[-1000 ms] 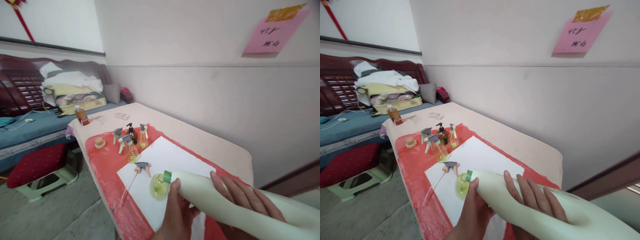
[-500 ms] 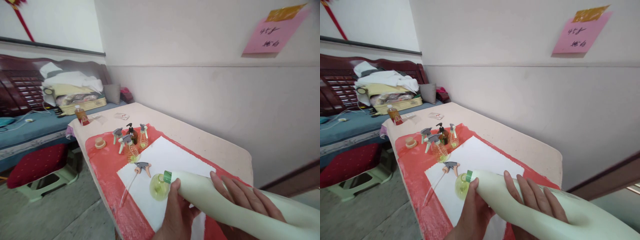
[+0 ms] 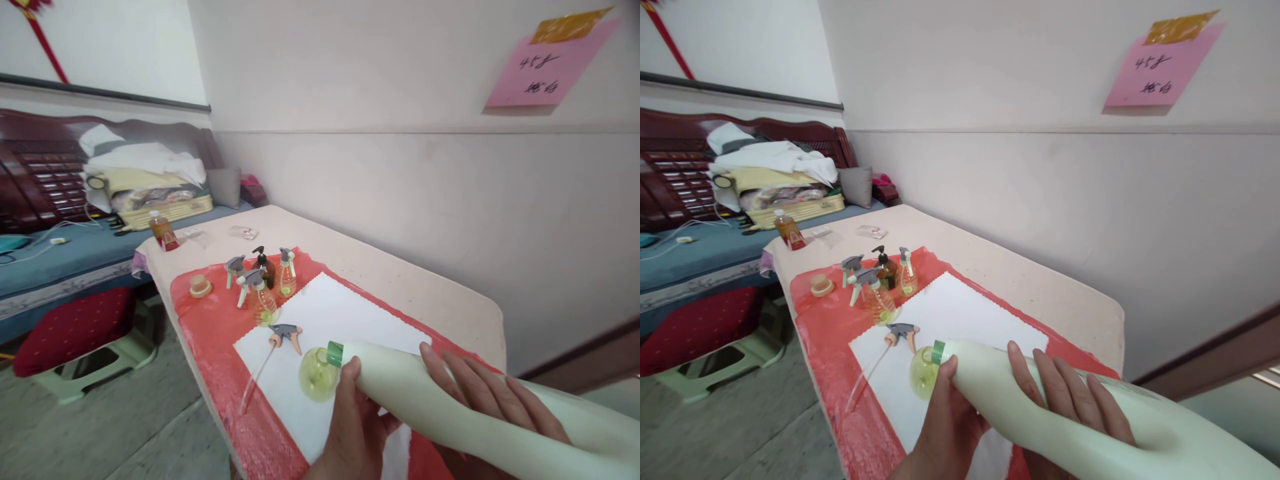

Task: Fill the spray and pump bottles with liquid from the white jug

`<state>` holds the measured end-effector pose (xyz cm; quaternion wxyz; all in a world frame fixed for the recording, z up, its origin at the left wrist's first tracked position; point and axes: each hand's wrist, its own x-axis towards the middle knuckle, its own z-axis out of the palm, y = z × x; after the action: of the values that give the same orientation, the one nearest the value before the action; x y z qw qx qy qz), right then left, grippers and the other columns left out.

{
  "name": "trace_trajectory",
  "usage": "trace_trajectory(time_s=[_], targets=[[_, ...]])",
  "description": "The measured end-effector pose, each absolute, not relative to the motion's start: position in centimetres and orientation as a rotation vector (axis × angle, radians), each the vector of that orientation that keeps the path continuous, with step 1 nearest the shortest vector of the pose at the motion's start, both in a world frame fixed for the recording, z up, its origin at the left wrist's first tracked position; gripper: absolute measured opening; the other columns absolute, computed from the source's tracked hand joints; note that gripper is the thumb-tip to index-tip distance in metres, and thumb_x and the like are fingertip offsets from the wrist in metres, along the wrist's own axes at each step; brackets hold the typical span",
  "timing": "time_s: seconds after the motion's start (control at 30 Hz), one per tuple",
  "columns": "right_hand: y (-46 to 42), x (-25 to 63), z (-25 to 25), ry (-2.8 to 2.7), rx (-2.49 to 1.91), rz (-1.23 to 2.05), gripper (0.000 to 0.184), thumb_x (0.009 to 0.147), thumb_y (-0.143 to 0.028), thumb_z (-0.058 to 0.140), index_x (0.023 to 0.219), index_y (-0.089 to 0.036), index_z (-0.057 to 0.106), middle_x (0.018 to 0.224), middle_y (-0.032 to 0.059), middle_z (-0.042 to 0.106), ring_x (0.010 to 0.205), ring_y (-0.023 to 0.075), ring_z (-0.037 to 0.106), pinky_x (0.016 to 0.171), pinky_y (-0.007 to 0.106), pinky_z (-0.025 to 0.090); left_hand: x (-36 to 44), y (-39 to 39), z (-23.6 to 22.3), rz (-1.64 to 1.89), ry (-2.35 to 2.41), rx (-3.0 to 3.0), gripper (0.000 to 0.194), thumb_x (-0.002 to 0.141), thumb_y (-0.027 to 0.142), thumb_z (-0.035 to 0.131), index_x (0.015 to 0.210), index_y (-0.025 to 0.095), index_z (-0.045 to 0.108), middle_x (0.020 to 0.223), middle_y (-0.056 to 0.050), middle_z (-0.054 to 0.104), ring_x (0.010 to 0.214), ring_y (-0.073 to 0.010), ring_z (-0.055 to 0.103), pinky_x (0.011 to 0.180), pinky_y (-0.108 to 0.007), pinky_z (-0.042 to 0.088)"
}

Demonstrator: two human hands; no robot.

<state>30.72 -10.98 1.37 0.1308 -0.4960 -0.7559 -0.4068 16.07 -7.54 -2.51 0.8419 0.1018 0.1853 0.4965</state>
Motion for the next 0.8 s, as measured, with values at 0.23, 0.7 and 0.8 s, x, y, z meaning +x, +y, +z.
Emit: trace_trajectory(time_s=[0.23,0.7,0.8], targets=[[-11.07,30.79,1.39,-2.188,-1.427,-1.186,0.050,0.094,-0.018,0.040,0.144,-0.017,0.039,0.144,0.0112,0.048,0.130,0.0368,0.046,0.105,0.058,0.039,16.07,-7.48,-2.63,1.057,0.397,0.207,0.064,0.084,0.057,0.050,0.128,0.011,0.059,0.129,-0.016,0.061,0.127,-0.0353,0.046,0.099,-0.043,0.037],[-10.95,30.70,1.27,-2.171,-1.420,-1.228,0.049,0.094,-0.018,0.039,0.143,-0.018,0.041,0.143,0.0097,0.049,0.130,0.0355,0.046,0.107,0.056,0.038,16.10,-7.55,-2.64,1.052,0.375,0.222,0.063,0.087,0.056,0.045,0.130,0.011,0.058,0.130,-0.016,0.060,0.127,-0.0337,0.046,0.099,-0.042,0.038],[-11.00,30.68,1.31,-2.195,-1.418,-1.225,0.049,0.094,-0.017,0.039,0.142,-0.017,0.042,0.144,0.0103,0.048,0.130,0.0367,0.045,0.106,0.057,0.038,16.08,-7.52,-2.77,1.043,0.368,0.231,0.065,0.086,0.057,0.045,0.129,0.011,0.058,0.129,-0.016,0.061,0.126,-0.0347,0.047,0.099,-0.042,0.038]])
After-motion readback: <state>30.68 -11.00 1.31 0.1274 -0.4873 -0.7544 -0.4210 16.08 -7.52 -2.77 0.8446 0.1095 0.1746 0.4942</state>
